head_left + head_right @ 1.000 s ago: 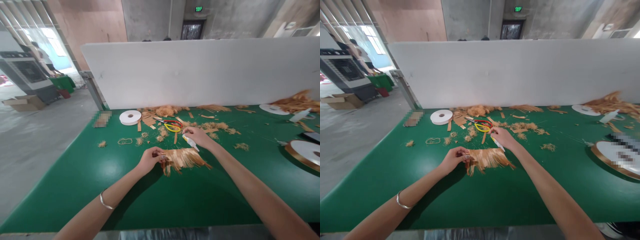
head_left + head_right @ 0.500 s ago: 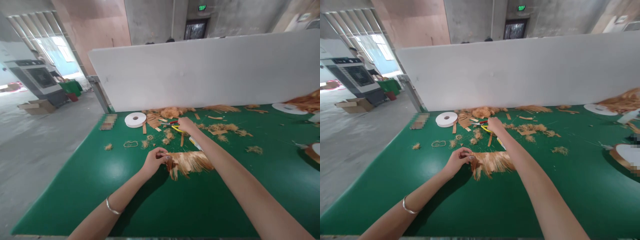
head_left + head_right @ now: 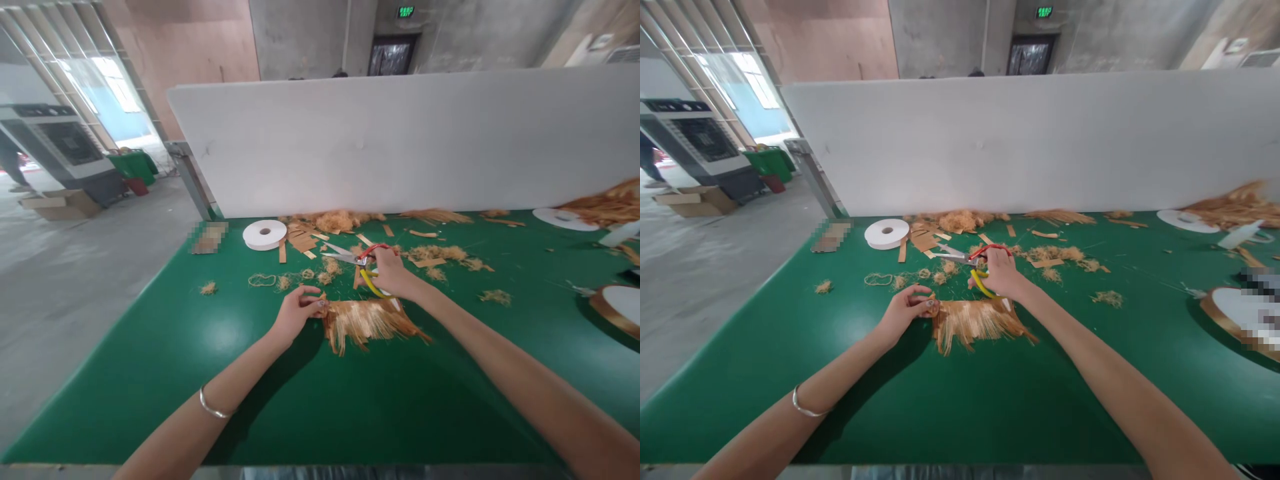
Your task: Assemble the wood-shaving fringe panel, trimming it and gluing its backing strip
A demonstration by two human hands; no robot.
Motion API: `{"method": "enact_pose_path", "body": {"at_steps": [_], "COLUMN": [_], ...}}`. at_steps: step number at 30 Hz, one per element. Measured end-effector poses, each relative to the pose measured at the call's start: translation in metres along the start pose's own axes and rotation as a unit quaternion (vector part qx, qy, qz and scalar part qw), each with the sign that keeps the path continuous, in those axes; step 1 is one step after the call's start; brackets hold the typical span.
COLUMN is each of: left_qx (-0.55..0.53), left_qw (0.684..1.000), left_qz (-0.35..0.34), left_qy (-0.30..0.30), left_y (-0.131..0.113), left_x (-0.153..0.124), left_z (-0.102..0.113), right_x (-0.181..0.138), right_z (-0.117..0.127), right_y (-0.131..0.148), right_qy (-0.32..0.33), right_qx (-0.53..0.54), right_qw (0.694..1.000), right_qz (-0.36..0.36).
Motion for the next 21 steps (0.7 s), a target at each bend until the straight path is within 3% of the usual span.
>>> {"method": "enact_pose_path", "body": {"at_steps": [5, 12, 21], "left_qx": [-0.010, -0.043, -0.041], "left_qw": [1.000, 0.998, 0.998], "left_qz": [0.014, 0.016, 0.021], "left_qy": [-0.015, -0.034, -0.048], "left_y": [-0.001, -0.001, 0.005], "left_x": [0.000, 0.001, 0.002], "left_z": [0.001, 0.004, 0.008], "right_x": [-0.024, -0.042, -0.037], "right_z": [-0.013, -0.017, -0.020], "right_y": [0.025, 0.041, 0.051], "right_qy": [0.096, 0.122, 0.177], "right_qx": [0.025, -0.095, -0.151], "right_qw": [0.994, 0.980, 0.961], "right_qz": [0.043, 0.122, 0.150]}}
Point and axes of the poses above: each hand's wrist, its own x-axis towards the middle knuckle, its own z-axis out of the back of the hand, y = z × x, the point moved 7 cm from there along x, towards the middle knuckle, and after that the axes turned 10 degrees about x, right-handed, at the moved point
